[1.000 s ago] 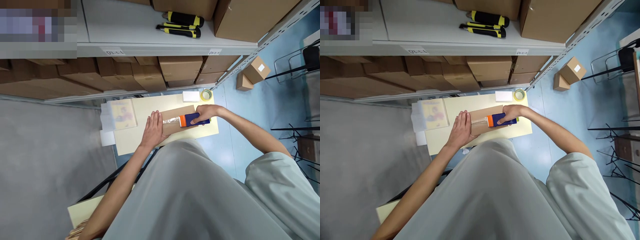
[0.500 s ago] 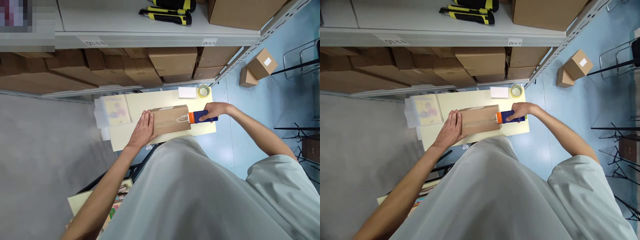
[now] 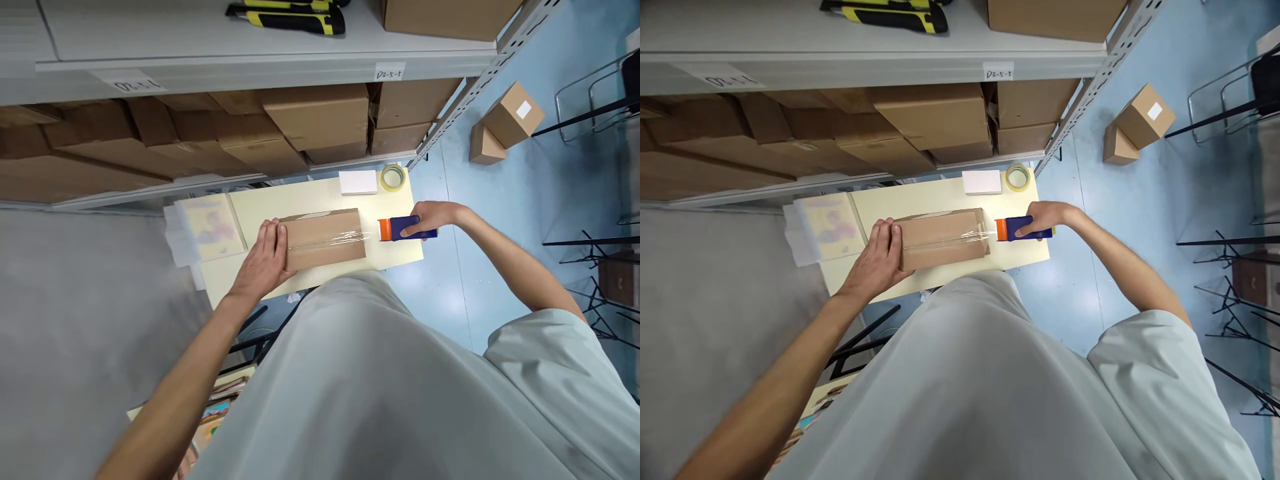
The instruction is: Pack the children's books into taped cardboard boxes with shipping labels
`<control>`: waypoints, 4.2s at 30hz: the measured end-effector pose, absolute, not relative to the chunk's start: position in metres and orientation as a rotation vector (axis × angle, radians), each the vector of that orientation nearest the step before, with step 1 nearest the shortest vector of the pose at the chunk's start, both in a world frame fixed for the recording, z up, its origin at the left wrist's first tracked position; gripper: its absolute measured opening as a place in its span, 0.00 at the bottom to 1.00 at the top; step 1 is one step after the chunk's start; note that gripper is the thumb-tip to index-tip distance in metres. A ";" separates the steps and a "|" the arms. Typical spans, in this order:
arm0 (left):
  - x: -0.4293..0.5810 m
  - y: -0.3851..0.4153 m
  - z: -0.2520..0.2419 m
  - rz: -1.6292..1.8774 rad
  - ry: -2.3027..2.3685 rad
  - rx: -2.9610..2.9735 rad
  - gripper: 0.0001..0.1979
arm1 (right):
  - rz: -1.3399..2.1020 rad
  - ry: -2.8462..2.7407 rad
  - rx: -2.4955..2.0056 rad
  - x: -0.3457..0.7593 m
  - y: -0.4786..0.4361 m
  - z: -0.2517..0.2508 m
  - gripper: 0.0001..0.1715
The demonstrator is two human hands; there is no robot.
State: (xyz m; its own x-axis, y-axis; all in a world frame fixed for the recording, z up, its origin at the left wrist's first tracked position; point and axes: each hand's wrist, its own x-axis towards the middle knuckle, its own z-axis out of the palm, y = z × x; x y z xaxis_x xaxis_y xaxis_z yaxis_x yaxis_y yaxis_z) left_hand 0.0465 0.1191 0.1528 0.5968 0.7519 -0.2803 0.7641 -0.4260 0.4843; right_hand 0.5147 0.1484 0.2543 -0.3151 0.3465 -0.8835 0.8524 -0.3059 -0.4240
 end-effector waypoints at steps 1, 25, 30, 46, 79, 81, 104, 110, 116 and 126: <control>0.047 0.120 0.152 -0.025 1.192 2.264 0.69 | -1.623 1.540 1.518 0.515 0.148 0.253 0.38; 0.048 0.108 0.125 0.029 1.252 2.331 0.56 | -1.058 1.699 1.594 0.424 0.146 0.217 0.22; 0.049 0.104 0.123 0.013 1.212 2.401 0.58 | -0.992 1.696 1.628 0.416 0.139 0.215 0.25; 0.029 0.098 0.137 -0.059 1.098 2.516 0.62 | -0.812 1.474 2.171 0.424 0.084 0.209 0.27; 0.034 0.079 0.095 0.050 1.173 2.335 0.54 | -0.055 2.697 1.792 0.256 0.329 0.315 0.49; 0.033 0.079 0.093 0.070 1.174 2.321 0.55 | -0.158 2.667 1.847 0.266 0.253 0.290 0.45; 0.093 0.060 0.089 0.403 1.762 1.652 0.52 | -1.014 1.506 2.568 0.290 0.025 0.124 0.59; 0.081 0.058 0.079 0.474 1.734 1.564 0.49 | -1.033 1.509 2.516 0.301 0.027 0.124 0.42; 0.087 0.045 0.078 0.517 1.796 1.502 0.53 | -0.584 1.761 2.534 0.279 0.025 0.132 0.48; 0.078 0.043 0.064 0.524 1.787 1.164 0.34 | -0.892 1.649 2.775 0.295 0.032 0.100 0.56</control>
State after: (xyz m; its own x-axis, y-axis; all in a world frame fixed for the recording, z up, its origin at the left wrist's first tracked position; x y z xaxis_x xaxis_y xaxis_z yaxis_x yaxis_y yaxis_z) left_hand 0.0784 0.0426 0.0642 -0.1401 0.8771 -0.4594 0.4903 0.4645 0.7374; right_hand 0.2946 0.0316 0.1001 0.3801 0.8622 -0.3349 0.7524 -0.4988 -0.4303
